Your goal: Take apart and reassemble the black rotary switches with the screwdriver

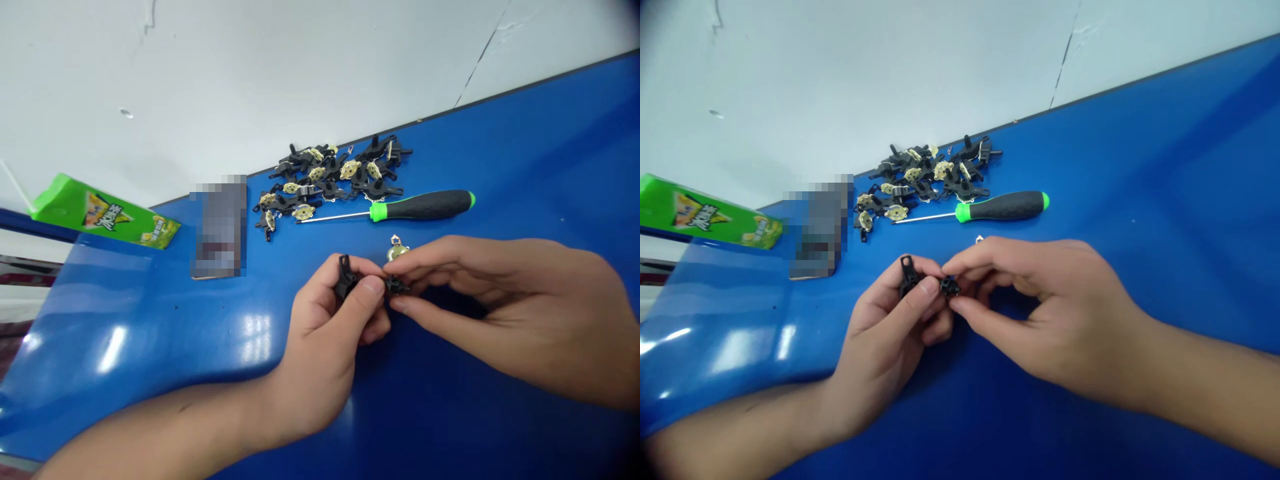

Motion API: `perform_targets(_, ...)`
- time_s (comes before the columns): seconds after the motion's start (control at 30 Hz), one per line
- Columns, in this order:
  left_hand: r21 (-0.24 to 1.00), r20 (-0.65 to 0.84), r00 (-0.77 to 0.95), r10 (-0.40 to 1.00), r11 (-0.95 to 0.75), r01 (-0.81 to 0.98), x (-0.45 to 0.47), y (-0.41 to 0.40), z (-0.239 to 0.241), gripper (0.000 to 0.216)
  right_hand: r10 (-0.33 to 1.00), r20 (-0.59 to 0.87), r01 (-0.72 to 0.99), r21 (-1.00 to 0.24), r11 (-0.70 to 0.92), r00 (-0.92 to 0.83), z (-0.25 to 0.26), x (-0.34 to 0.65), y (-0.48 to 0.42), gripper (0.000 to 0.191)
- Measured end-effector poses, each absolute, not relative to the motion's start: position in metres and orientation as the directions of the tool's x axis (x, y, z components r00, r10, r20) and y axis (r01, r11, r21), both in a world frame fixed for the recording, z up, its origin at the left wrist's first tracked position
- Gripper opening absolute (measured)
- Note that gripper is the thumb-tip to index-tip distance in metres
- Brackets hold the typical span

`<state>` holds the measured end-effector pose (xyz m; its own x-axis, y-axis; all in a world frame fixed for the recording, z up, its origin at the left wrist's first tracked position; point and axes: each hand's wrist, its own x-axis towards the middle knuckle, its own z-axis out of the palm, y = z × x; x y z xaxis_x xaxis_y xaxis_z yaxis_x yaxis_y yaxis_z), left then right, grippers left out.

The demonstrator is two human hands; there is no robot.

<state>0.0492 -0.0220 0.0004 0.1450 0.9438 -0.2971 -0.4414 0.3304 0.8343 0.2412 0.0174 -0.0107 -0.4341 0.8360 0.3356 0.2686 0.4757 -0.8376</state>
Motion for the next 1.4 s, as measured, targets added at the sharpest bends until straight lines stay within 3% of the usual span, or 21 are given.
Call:
perform_targets(0.13, 0.828, -0.298, 0.123, 0.947, 0.320, -0.461, 0.050, -0.020, 0.001, 0.016, 0.832, 0.342, 0.297, -0.818, 0.492, -0.436, -0.006, 0.241, 0.019, 0.027)
perform_targets(0.43, 0.796, -0.308, 0.151, 0.939, 0.341, -0.501, 0.049, -0.021, 0.001, 0.015, 0.818, 0.331, 0.283, -0.822, 0.495, -0.470, -0.008, 0.242, 0.022, 0.014)
perform_targets(0.63, 0.799, -0.316, 0.165, 0.934, 0.356, -0.485, 0.050, -0.020, 0.000, 0.015, 0.842, 0.265, 0.196, -0.899, 0.392, -0.471, -0.013, 0.241, 0.021, 0.009)
perform_targets(0.83, 0.825, -0.321, 0.070, 0.945, 0.315, -0.469, 0.052, -0.019, 0.003, 0.015, 0.866, 0.335, 0.177, -0.890, 0.420, -0.370, -0.012, 0.241, 0.022, 0.014)
perform_targets(1.1, 0.839, -0.323, 0.140, 0.936, 0.351, -0.417, 0.053, -0.021, 0.004, 0.018, 0.902, 0.329, 0.129, -0.918, 0.375, -0.280, -0.016, 0.241, 0.024, 0.018)
perform_targets(1.4, 0.843, -0.344, 0.160, 0.925, 0.379, -0.383, 0.052, -0.019, 0.006, 0.019, 0.892, 0.384, 0.258, -0.860, 0.440, -0.240, -0.015, 0.245, 0.021, 0.011)
